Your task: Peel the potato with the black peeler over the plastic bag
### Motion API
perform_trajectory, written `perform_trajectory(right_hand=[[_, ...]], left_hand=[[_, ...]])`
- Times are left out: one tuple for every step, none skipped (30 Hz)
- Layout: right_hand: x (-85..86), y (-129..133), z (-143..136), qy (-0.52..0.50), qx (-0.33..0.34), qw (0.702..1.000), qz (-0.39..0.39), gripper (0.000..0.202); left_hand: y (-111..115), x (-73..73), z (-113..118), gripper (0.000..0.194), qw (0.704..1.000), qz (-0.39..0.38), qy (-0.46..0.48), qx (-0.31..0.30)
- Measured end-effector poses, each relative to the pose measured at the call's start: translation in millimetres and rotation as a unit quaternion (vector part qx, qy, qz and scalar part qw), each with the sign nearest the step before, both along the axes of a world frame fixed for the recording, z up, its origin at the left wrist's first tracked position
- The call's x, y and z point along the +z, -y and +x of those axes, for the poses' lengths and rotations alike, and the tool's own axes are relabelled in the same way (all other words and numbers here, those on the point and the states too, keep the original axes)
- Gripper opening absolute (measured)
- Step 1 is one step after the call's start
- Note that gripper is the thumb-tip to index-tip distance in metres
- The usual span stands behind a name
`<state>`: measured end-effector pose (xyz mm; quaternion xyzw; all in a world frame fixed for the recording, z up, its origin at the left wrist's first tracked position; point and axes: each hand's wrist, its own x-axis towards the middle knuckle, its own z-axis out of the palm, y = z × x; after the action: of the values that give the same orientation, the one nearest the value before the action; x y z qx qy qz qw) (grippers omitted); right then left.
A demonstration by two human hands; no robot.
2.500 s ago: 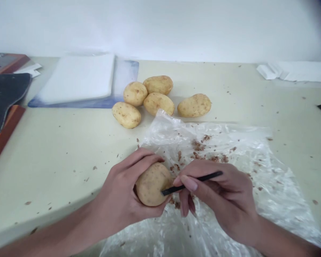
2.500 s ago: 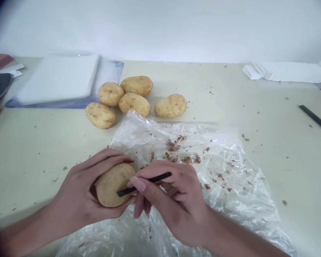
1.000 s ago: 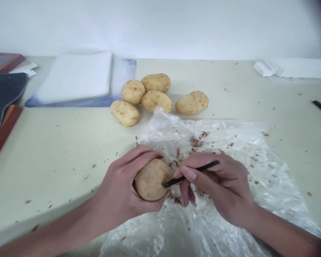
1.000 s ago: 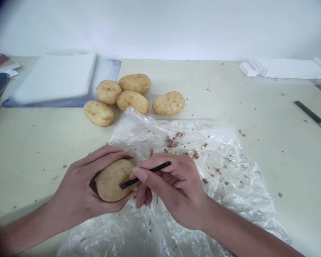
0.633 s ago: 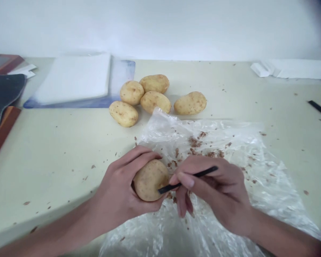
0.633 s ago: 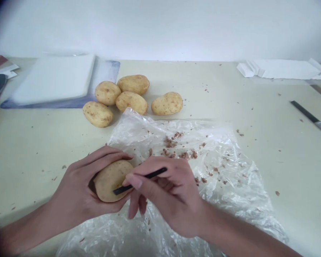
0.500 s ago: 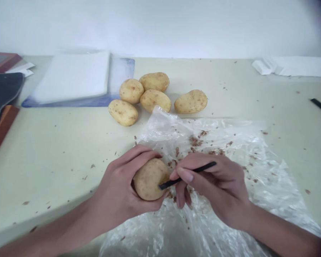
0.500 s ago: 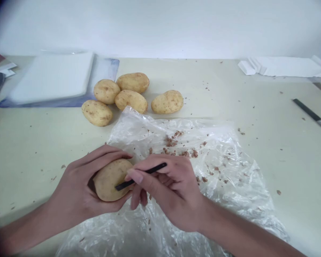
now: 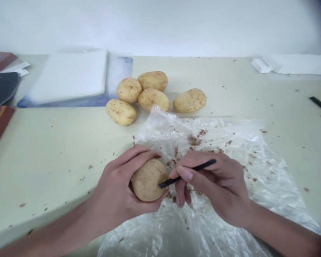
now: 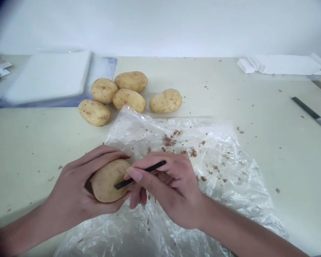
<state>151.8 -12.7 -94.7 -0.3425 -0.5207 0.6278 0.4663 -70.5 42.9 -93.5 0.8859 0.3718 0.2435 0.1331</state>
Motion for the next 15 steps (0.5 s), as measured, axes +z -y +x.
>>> perform_trajectory(right_hand=[[-2.0, -3, 3, 0.009, -0.011, 1.0, 0.001, 0.028], [-4.0, -5, 6, 0.021, -0.029, 0.999, 0.003, 0.028], [-5.9, -8, 10, 0.03, -0.051, 0.998, 0.002, 0.029], [-7.4, -10, 13, 0.035, -0.076, 0.997, -0.003, 0.03], [-8.2, -12, 14, 0.034, -0.095, 0.995, -0.011, 0.031], [-8.4, -12, 15, 0.025, -0.103, 0.994, -0.02, 0.033], [-7.8, -11, 15, 0.01, -0.094, 0.995, -0.027, 0.033], [-6.7, -10, 13, -0.008, -0.073, 0.997, -0.03, 0.033], [-5.2, -7, 10, -0.022, -0.046, 0.998, -0.031, 0.032], [-3.5, -4, 7, -0.031, -0.018, 0.999, -0.029, 0.03], [-1.8, -2, 4, -0.035, 0.002, 0.999, -0.027, 0.029], [-0.3, 0, 1, -0.034, 0.014, 0.999, -0.025, 0.029], [1.0, 2, -1, -0.03, 0.018, 0.999, -0.025, 0.03], [1.9, 3, -2, -0.022, 0.016, 0.999, -0.025, 0.031], [2.5, 3, -3, -0.012, 0.011, 1.0, -0.027, 0.032]], left_hand=[[0, -0.2, 0, 0.055, 1.0, -0.001, -0.003, 0.0], [0, -0.5, -1, 0.056, 1.0, 0.0, -0.006, 0.002], [1, -0.7, -1, 0.057, 1.0, 0.003, -0.009, 0.004], [1, -0.8, -2, 0.058, 1.0, 0.007, -0.012, 0.006], [2, -0.8, -2, 0.059, 1.0, 0.009, -0.016, 0.009], [2, -0.7, -2, 0.06, 1.0, 0.011, -0.018, 0.01], [2, -0.5, -2, 0.06, 1.0, 0.012, -0.016, 0.008], [2, -0.2, -2, 0.059, 1.0, 0.013, -0.014, 0.004], [2, 0.1, -2, 0.057, 1.0, 0.013, -0.01, 0.0], [2, 0.4, -2, 0.056, 1.0, 0.013, -0.005, -0.004], [1, 0.5, -1, 0.054, 1.0, 0.012, -0.001, -0.006], [1, 0.4, -1, 0.054, 1.0, 0.008, -0.002, -0.006], [0, 0.2, 0, 0.054, 1.0, 0.007, -0.002, -0.003], [0, -0.3, 0, 0.054, 1.0, 0.005, -0.003, 0.0], [-1, -1.0, 1, 0.055, 1.0, 0.003, -0.003, 0.002]])
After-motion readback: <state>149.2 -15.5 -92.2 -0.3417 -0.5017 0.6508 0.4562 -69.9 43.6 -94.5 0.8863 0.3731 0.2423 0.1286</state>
